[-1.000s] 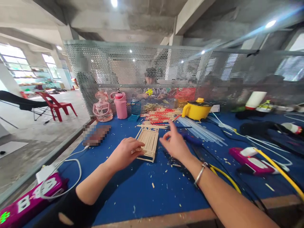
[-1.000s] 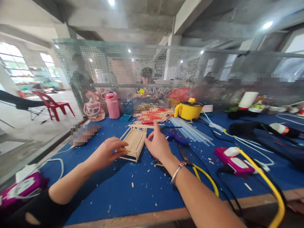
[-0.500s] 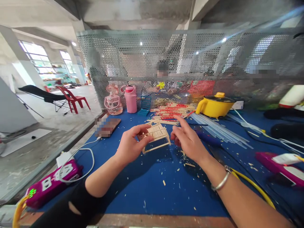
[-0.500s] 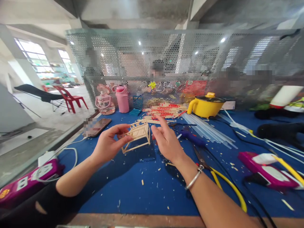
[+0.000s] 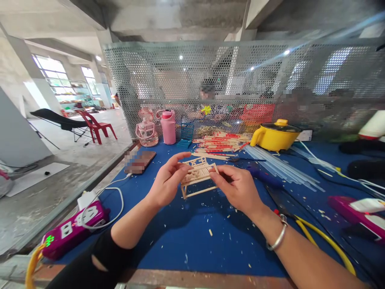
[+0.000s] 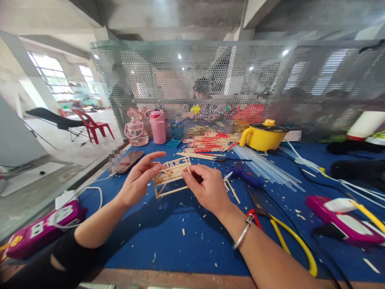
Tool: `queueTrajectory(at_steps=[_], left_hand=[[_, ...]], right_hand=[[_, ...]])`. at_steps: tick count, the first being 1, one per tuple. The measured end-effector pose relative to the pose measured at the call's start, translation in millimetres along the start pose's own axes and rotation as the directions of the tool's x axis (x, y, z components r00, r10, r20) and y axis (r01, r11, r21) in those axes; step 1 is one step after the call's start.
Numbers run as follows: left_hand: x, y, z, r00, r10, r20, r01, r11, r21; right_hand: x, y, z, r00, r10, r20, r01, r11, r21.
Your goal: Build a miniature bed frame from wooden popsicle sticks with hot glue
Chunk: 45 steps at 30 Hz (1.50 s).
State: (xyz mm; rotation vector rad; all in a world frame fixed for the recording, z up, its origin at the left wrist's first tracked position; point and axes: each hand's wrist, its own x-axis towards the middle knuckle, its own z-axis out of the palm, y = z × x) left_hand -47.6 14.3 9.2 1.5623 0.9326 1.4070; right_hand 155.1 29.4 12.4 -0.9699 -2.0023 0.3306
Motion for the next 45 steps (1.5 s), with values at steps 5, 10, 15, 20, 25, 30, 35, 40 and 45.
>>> queueTrajectory(at_steps=[5, 10, 15, 20, 25, 30, 35, 40, 45], left_hand=[[-1, -1, 2.3, 0.999, 0.014, 0.046, -0.017, 0.999, 0.051], [-2, 0, 1.7, 0.998, 0.033, 0.059, -0.037, 0.997, 0.061], [-1, -6, 1.6, 0.988, 0.155, -0.027, -0.152, 0.983, 0.103], [7, -11, 3.9, 0.910, -0.077, -0.408, 0.053, 0.996, -0.070], [12, -2, 1.9, 0.862, -0.483, 0.153, 0.494, 0.735, -0.465], [12, -4, 5.7, 0.922, -0.381, -0.071, 0.323, 0.857, -0.400], [13, -16, 7.1, 0.962, -0.182, -0.205, 0.109, 0.940, -0.322], [12, -21, 6.4, 0.976, -0.075, -0.204, 0.030, 0.976, -0.217], [10, -24, 13.4, 0.985, -0.010, -0.174, -0.018, 0.987, -0.159]], right_hand=[[0, -1, 2, 1.000, -0.023, -0.013, 0.022, 1.000, -0.005], [-2, -4, 2, 0.999, -0.038, -0.023, 0.038, 0.999, -0.010], [-4, -1, 6, 0.989, -0.103, -0.107, 0.098, 0.994, -0.051], [-5, 5, 8, 0.931, -0.186, -0.313, 0.166, 0.982, -0.092], [-4, 10, 7, 0.889, -0.380, -0.255, 0.347, 0.923, -0.165], [-5, 12, 7, 0.918, -0.372, -0.139, 0.358, 0.927, -0.114], [-3, 12, 7, 0.978, -0.068, -0.198, 0.100, 0.982, 0.161], [4, 10, 9, 0.979, 0.194, 0.059, -0.202, 0.902, 0.381], [3, 9, 12, 0.988, 0.131, 0.086, -0.141, 0.983, 0.119]])
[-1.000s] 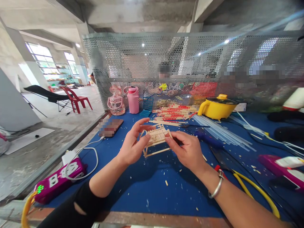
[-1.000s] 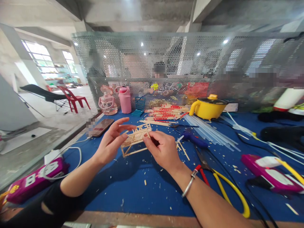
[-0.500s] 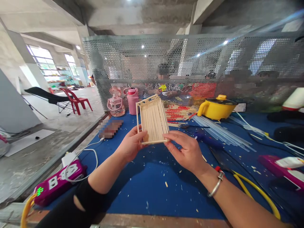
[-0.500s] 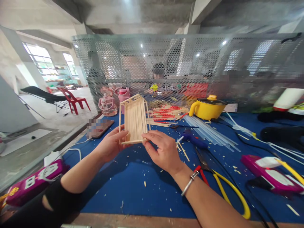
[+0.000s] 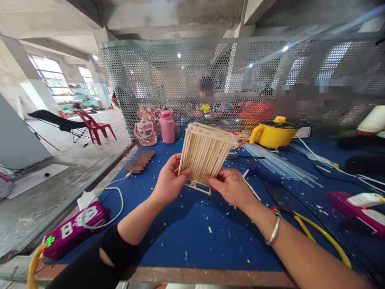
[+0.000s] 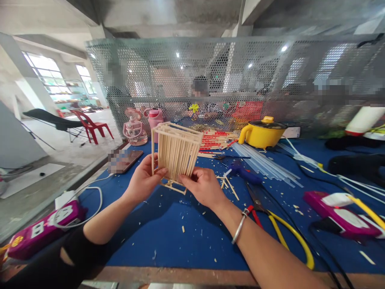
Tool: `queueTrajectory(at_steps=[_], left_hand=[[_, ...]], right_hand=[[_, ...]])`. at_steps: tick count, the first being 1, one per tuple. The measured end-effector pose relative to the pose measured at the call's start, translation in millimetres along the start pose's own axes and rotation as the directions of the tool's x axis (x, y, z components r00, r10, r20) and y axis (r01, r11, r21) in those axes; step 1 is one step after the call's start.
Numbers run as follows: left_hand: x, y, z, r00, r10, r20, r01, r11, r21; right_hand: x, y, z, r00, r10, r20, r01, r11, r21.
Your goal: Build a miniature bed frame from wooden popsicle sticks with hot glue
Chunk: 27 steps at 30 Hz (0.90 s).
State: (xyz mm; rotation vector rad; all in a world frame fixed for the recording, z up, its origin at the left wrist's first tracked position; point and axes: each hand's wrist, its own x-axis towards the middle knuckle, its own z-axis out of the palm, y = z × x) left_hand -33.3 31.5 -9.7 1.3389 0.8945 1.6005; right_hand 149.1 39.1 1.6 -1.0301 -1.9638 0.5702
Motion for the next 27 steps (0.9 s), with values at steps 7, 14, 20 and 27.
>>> queueTrajectory(at_steps=[7, 14, 20, 27], left_hand=[[-7, 5, 13.7, 0.905, -0.356, -0.232, 0.255, 0.892, -0.373], [-8, 11, 25.0, 0.880, -0.446, -0.165, 0.347, 0.839, -0.420], [-10, 10, 25.5, 0.906, -0.397, -0.145, 0.327, 0.876, -0.354], [-10, 7, 31.8, 0.942, -0.296, -0.155, 0.239, 0.921, -0.307]], right_hand=[[-4, 4, -2, 0.958, -0.091, -0.271, 0.050, 0.987, -0.152], [-7, 2, 2, 0.907, -0.322, -0.270, 0.215, 0.908, -0.361], [-8, 3, 7, 0.923, -0.315, -0.221, 0.231, 0.913, -0.337], [-9, 0, 4, 0.922, -0.326, -0.209, 0.218, 0.884, -0.414]])
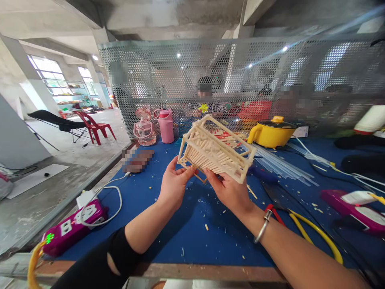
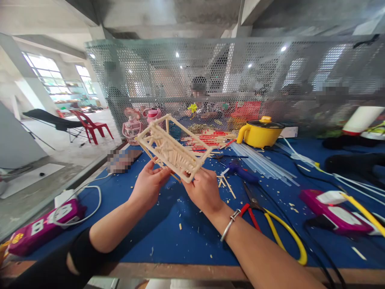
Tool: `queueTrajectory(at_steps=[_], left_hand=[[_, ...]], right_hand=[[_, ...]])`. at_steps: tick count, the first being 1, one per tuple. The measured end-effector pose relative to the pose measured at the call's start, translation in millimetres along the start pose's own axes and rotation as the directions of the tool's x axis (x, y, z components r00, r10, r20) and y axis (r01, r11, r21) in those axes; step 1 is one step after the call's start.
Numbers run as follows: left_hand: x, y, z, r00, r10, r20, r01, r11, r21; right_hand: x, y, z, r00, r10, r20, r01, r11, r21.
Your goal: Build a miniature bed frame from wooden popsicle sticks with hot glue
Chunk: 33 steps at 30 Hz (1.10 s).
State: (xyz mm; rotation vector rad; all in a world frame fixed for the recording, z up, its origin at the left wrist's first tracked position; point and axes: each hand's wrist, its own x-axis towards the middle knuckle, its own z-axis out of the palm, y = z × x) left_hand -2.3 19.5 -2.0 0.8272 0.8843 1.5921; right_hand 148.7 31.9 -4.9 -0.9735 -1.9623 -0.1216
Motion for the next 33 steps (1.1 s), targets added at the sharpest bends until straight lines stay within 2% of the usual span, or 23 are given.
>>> queueTrajectory(at_steps=[7, 15, 19, 25, 33], left_hand=[[-4, 0, 5.9, 0.992, -0.100, -0.074, 0.088, 0.986, -0.144], [1, -8, 4.5, 0.998, -0.011, -0.068, 0.008, 0.999, -0.037], [3, -8, 0.8, 0.998, -0.006, -0.056, 0.006, 1.000, -0.006], [2, -7, 0.8, 0.999, -0.032, -0.033, 0.032, 0.999, 0.000], [-7, -15, 5.2, 0.988, -0.150, 0.032, 0.149, 0.989, 0.023]], right_hand=[[0, 1, 1, 0.998, 0.007, -0.069, -0.003, 0.999, 0.048], [0, -1, 5, 0.999, 0.013, -0.033, -0.011, 0.999, 0.044], [-1, 0, 7, 0.999, 0.012, -0.035, -0.010, 0.999, 0.050], [0, 1, 6, 0.998, 0.038, -0.050, -0.036, 0.999, 0.039], [0, -1, 8, 0.995, 0.075, -0.069, -0.074, 0.997, 0.014]])
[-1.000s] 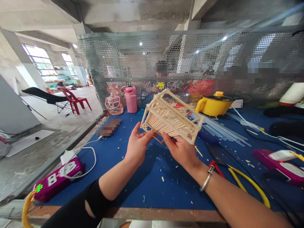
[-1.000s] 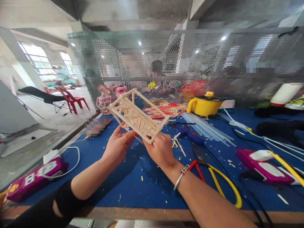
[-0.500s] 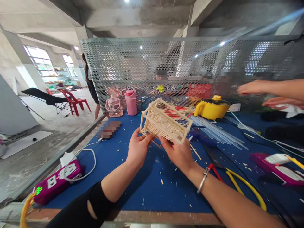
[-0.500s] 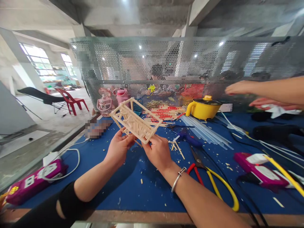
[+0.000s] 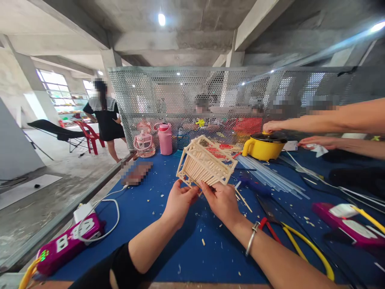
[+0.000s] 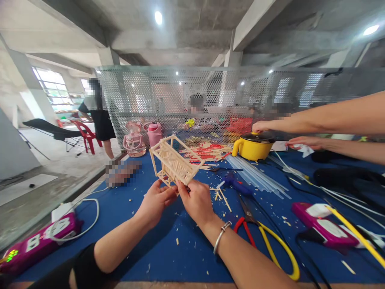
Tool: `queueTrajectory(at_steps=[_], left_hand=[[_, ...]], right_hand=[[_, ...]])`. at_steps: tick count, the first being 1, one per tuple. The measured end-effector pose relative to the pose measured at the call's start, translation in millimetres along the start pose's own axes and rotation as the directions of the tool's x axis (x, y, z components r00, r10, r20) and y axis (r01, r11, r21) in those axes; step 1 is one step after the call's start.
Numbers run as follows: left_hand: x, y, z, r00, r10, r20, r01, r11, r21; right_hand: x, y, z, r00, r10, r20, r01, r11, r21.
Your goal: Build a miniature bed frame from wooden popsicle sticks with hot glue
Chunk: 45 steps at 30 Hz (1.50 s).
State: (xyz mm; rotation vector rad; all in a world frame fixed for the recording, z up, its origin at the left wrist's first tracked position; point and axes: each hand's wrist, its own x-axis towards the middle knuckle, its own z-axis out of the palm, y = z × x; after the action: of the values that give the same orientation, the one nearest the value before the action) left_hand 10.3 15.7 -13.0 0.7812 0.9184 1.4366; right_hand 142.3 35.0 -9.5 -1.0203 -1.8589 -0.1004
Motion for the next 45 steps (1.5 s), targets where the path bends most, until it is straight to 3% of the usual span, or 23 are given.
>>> queueTrajectory(at_steps=[10, 19, 31, 45], left_hand=[[-4, 1, 3.4, 0.997, -0.061, 0.045, 0.059, 0.997, 0.050], [-3, -3, 0.9, 0.998, -0.041, 0.045, 0.038, 0.998, 0.056], [0, 5, -3.3, 0.998, 0.030, -0.056, -0.033, 0.998, -0.050], [8, 9, -6.8, 0.990, 0.092, -0.105, -0.101, 0.992, -0.078]], right_hand=[[0, 0, 5, 0.998, 0.056, -0.029, -0.055, 0.998, 0.020], [0, -2, 4, 0.999, 0.039, 0.006, -0.039, 0.999, 0.024], [3, 5, 1, 0.994, 0.104, -0.028, -0.103, 0.994, 0.043], [-2, -1, 4, 0.999, -0.044, -0.019, 0.044, 0.999, 0.014]])
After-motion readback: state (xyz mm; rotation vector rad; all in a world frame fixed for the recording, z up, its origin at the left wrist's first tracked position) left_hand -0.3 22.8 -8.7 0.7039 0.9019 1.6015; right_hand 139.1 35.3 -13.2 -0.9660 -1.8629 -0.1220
